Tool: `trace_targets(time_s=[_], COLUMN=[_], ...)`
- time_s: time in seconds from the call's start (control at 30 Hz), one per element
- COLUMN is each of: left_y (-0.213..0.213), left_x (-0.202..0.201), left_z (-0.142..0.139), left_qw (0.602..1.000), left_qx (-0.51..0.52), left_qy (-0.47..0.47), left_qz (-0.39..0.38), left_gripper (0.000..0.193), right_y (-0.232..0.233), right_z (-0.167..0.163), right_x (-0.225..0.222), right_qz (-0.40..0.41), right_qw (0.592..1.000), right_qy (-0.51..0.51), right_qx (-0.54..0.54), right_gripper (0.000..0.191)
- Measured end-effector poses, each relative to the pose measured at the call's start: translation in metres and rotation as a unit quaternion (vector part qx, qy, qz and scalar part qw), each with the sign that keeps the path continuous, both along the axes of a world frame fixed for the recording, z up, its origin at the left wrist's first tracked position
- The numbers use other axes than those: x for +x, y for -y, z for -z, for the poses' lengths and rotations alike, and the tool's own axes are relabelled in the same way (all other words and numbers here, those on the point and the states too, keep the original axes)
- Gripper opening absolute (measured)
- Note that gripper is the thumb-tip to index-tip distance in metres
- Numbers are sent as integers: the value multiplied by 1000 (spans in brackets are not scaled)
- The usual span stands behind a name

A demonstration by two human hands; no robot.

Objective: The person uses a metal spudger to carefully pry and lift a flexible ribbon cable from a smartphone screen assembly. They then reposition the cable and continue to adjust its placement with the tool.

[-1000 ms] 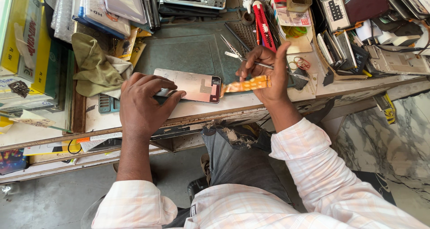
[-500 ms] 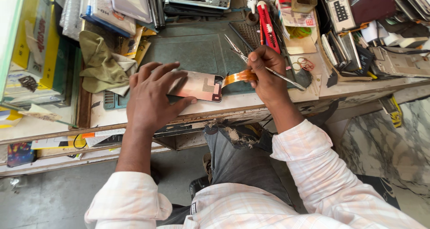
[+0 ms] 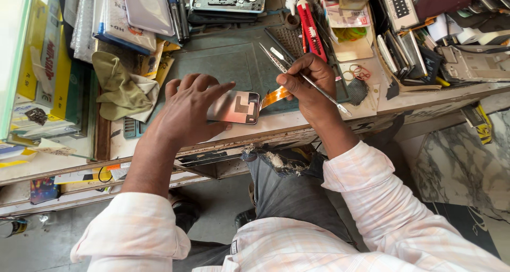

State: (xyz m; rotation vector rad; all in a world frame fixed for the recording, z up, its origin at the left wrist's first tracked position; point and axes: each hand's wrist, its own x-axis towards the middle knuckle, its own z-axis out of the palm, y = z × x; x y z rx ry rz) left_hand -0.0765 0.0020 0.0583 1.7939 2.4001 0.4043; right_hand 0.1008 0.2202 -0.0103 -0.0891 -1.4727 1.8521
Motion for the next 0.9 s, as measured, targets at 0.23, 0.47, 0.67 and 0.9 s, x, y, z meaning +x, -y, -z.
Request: trace_targets(time_s=[0.23, 0.47, 0.67, 0.9], left_y=[-29, -40, -53, -61], left_x=[12, 11, -6, -15], left_z=[-18, -41, -54, -46], left_qw=[993, 983, 969, 969], left_qx=[-112, -174, -204, -211], left_qy=[-38, -60, -135, -127], left_qz=[-5, 16, 21, 10], left_gripper=[84, 83, 93, 91], right_y=[-3, -4, 3, 14], right_z=[7, 10, 6, 6], right_x=[2, -3, -11, 0], right_qz=[-2, 0, 59, 140], right_qw=[999, 999, 998, 974], right_qy=[-38, -46, 28, 65], right_qx=[-21, -22, -10, 164], right_gripper=[22, 20, 20, 19])
